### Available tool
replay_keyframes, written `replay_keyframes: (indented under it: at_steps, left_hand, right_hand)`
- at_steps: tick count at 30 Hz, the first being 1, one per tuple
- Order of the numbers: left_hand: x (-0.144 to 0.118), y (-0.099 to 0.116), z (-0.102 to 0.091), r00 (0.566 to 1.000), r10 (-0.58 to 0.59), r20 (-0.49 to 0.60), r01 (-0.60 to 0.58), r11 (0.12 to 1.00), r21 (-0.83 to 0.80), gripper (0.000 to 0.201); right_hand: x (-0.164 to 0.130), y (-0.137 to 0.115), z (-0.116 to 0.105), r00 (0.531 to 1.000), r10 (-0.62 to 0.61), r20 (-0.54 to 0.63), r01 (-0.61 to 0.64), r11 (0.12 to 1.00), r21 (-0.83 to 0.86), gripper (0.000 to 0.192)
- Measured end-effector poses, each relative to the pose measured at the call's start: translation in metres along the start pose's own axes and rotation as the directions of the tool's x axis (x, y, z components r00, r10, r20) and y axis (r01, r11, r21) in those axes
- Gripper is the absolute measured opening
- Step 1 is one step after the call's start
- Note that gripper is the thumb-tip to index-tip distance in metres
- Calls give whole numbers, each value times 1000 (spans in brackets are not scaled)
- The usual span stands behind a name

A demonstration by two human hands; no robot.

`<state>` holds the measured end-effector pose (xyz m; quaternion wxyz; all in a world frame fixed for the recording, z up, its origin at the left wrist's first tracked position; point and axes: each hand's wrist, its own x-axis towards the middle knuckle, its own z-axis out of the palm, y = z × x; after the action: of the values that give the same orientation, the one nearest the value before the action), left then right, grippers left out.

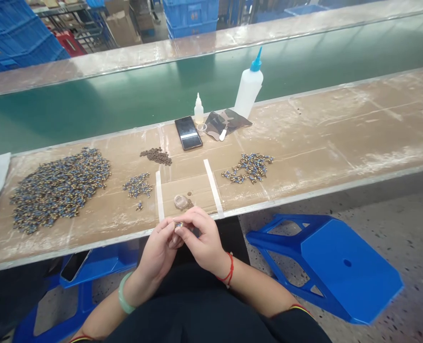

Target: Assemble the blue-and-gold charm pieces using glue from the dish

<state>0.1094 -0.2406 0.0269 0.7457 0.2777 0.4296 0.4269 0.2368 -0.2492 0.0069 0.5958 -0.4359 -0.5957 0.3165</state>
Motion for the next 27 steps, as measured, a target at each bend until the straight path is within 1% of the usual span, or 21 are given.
replay_keyframes:
  at_steps: [2,3,4,5,6,7,8,9,10,11,12,13,14,15,16,20,23,27]
  left_hand:
    - [3,4,-3,999,36,3,-36,995,97,51]
    - [6,9,-5,997,83,-6,-81,983,163,46]
    - [12,17,-9,987,158,-21,-148,959,240,41]
    - [20,28,-13,965,260,-41,-233,914,332,35]
    - [32,40,-18,926,375,-53,-316,842,438,29]
    - [46,54,-24,880,473,-38,-373,739,561,24]
    - [62,67,-30,832,555,-5,-398,602,692,19]
    - [80,81,-36,798,600,55,-385,438,812,15]
    - [99,92,-41,786,605,127,-349,265,899,13]
    - [116,101,-46,798,567,205,-312,97,945,11]
    - [133,107,-49,813,524,255,-267,-54,962,12]
    - [146,111,-52,831,479,285,-224,-181,958,14]
    - [157,113,-53,844,443,302,-198,-265,944,16]
    - [164,113,-53,853,419,311,-182,-319,930,17]
    - [169,112,-52,857,405,318,-177,-347,921,18]
    - [171,104,-49,859,388,333,-181,-378,908,22]
    - [170,101,-51,864,383,329,-174,-386,906,24]
    - [176,99,-57,865,378,328,-172,-391,904,24]
  right_hand:
    - [-2,6,-5,996,82,16,-83,988,131,9]
    - [-2,10,-8,992,122,6,-121,971,205,8]
    - [-1,13,-11,987,164,-5,-155,945,290,8]
    - [1,16,-13,979,203,-12,-183,907,379,8]
    - [5,19,-15,971,238,-13,-205,861,465,9]
    - [9,20,-16,964,267,-10,-220,813,539,11]
    - [13,20,-17,957,290,-3,-232,769,596,14]
    - [16,20,-17,949,316,8,-249,733,634,16]
    - [19,19,-17,938,346,19,-273,704,655,17]
    - [20,18,-17,924,382,20,-296,682,669,18]
    - [20,16,-17,909,416,21,-318,661,679,19]
    - [20,15,-17,895,446,21,-337,643,688,20]
    - [19,15,-17,882,470,20,-351,629,694,21]
    - [17,15,-17,873,487,18,-359,618,699,22]
    - [16,15,-17,868,496,14,-362,614,701,23]
    - [12,18,-19,857,515,-1,-369,616,696,25]
    - [11,20,-19,851,525,-14,-370,618,694,26]
    - [9,23,-19,846,533,-7,-380,612,693,25]
